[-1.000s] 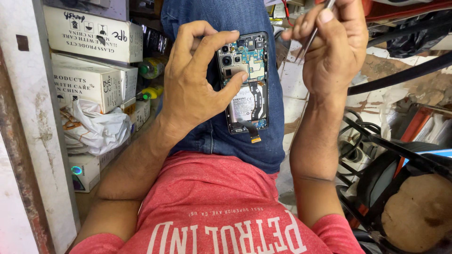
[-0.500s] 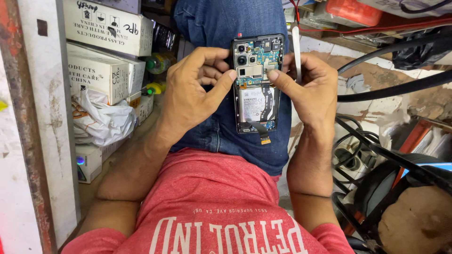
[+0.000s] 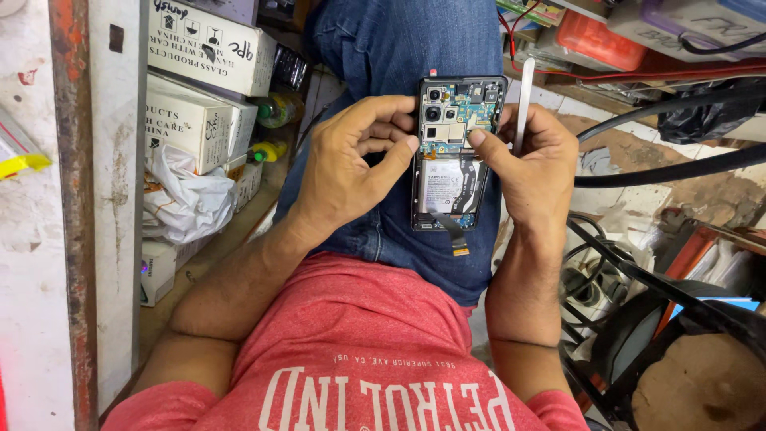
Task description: The person disassembles a smartphone, removes the battery, and uses a screwdriver and soldering iron to work on the internal components. They then reassemble the device by reconnecting cables and securing the back cover.
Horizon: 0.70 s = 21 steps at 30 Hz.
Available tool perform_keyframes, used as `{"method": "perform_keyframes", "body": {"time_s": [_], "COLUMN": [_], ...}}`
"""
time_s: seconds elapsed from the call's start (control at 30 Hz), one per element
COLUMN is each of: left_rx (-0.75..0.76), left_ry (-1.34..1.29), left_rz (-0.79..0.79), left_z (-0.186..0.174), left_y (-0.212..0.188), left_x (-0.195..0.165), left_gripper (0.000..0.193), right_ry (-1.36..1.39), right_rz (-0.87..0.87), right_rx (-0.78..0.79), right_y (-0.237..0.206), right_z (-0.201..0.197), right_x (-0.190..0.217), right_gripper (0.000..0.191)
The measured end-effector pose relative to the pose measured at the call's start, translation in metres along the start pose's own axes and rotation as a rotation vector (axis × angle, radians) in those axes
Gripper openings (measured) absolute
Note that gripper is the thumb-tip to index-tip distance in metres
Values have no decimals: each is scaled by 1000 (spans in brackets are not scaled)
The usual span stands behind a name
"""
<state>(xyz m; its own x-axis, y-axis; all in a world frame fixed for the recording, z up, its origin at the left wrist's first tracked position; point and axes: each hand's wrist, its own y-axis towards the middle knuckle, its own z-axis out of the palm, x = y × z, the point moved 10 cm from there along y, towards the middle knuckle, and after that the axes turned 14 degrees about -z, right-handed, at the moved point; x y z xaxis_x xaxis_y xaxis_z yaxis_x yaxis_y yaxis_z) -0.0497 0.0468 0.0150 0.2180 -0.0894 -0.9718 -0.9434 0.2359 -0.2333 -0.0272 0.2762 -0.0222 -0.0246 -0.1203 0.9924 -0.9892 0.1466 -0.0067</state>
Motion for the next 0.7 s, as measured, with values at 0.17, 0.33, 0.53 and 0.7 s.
{"method": "perform_keyframes", "body": {"time_s": [0.17,0.33,0.53,0.7], "left_rx": [43,27,-78,-165], "left_ry": [-51,-87,34,152], "left_rz": [2,-39,12,70], "left_z": [8,4,-2,2], "left_y": [-2,7,15,16], "left_x": [-4,0,-9,-21], "left_gripper": [40,30,16,14], "right_ry": [66,208,257,226], "right_rz": [-36,-60,-103,-108], "right_rx": [-5,-8,-6,-18], "right_y": [-4,-6,-7,-10], "right_z": [1,6,8,6], "right_x": [12,17,17,16], "right_gripper": [21,31,34,37]}}
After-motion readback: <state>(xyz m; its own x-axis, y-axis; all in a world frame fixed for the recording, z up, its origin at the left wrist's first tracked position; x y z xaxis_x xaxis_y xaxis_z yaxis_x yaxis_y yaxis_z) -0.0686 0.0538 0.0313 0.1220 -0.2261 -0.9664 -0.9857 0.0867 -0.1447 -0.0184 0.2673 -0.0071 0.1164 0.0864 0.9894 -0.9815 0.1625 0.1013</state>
